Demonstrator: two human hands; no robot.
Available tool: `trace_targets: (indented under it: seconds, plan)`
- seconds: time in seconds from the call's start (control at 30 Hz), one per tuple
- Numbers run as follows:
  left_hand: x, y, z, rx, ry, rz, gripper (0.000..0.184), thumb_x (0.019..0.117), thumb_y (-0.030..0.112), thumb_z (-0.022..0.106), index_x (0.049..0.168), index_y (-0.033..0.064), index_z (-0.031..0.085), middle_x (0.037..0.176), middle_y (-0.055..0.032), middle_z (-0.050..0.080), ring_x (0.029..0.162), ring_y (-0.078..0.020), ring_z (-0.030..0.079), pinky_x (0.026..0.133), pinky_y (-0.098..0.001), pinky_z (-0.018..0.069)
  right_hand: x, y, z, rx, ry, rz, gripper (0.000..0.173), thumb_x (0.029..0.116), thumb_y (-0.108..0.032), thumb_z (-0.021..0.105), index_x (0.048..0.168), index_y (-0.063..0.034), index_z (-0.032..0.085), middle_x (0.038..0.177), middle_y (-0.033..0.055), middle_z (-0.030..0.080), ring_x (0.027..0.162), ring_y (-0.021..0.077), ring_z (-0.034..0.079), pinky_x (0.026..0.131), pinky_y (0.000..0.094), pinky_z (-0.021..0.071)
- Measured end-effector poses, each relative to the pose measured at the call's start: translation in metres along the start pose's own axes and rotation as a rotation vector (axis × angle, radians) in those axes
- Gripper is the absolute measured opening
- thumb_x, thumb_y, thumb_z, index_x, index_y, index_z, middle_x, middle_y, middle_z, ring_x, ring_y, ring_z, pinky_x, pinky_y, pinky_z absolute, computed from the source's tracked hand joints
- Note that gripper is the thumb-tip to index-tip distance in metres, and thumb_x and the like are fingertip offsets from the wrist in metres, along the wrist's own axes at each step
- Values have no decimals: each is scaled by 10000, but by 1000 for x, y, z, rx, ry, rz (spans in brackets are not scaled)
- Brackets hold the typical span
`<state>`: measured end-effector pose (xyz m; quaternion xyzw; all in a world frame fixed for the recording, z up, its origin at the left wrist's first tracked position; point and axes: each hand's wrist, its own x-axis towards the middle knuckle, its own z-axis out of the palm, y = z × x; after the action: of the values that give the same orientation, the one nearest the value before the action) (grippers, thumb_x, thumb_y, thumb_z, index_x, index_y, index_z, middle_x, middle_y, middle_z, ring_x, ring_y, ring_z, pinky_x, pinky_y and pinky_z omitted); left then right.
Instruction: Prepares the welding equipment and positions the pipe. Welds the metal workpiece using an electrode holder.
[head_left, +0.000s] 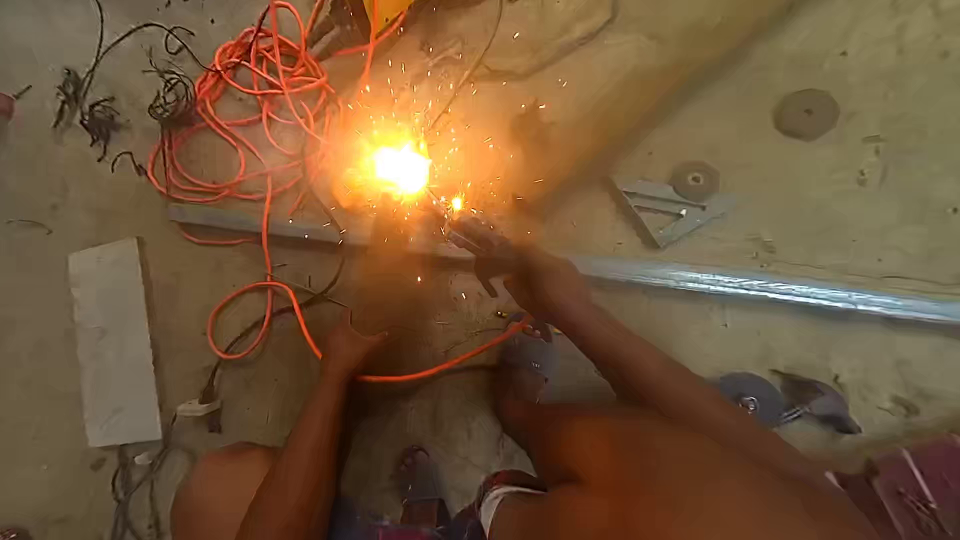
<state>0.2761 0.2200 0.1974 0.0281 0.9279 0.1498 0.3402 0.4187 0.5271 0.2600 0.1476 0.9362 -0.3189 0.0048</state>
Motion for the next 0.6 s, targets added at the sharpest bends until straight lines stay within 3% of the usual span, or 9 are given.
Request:
trace_targets:
  seconds: [0.03, 0.1, 0.17, 0.23, 0.3, 0.6]
  plan:
    - [0, -1, -1, 9, -5, 2, 847, 807, 360, 870, 1463, -17, 490, 1327, -257, 634, 1265, -373, 614, 1094, -560, 472, 5, 19, 17, 69, 84, -45, 436, 921, -104, 671, 1335, 21, 618, 993, 239, 724, 794, 416, 719, 677, 624, 572]
    - [0, -1, -2, 8, -4, 8, 848, 803, 363, 866, 1466, -10, 493, 1330, -252, 634, 1263, -368, 614, 1093, -557, 472, 12, -1, -6, 157, -147, 212, 514, 980, -78, 653, 1473, -80, 506, 1125, 236, 705, 979, 445, 702, 846, 666, 540]
    - [0, -2, -1, 12, 1, 4, 841, 804, 369, 864, 1463, -4, 499, 1327, -246, 638, 1260, -365, 617, 1092, -560, 469, 19, -6, -12, 151, -220, 317, 540, 988, -79, 650, 1500, -114, 482, 1169, 236, 694, 1051, 452, 686, 903, 672, 520]
    - [1, -2, -1, 32, 5, -12, 863, 799, 387, 867, 1476, 6, 493, 1324, -247, 642, 1259, -376, 620, 1089, -580, 473, 18, 20, 14, 101, -74, 156, 515, 915, -109, 687, 1415, -99, 563, 1022, 219, 725, 882, 438, 716, 748, 675, 549]
    - [2, -1, -1, 43, 4, -18, 868, 800, 393, 864, 1483, 9, 488, 1324, -242, 644, 1265, -373, 617, 1095, -582, 465, 17, 26, 23, 88, -63, 85, 467, 923, -103, 691, 1372, -84, 567, 989, 220, 718, 844, 442, 711, 711, 676, 541]
    - [6, -5, 2, 34, 17, 12, 806, 772, 382, 871, 1414, 19, 545, 1251, -205, 681, 1197, -328, 654, 1063, -554, 492, 21, 28, 32, 67, -27, 8, 457, 910, -96, 677, 1358, -68, 590, 1059, 196, 728, 870, 412, 725, 718, 651, 561]
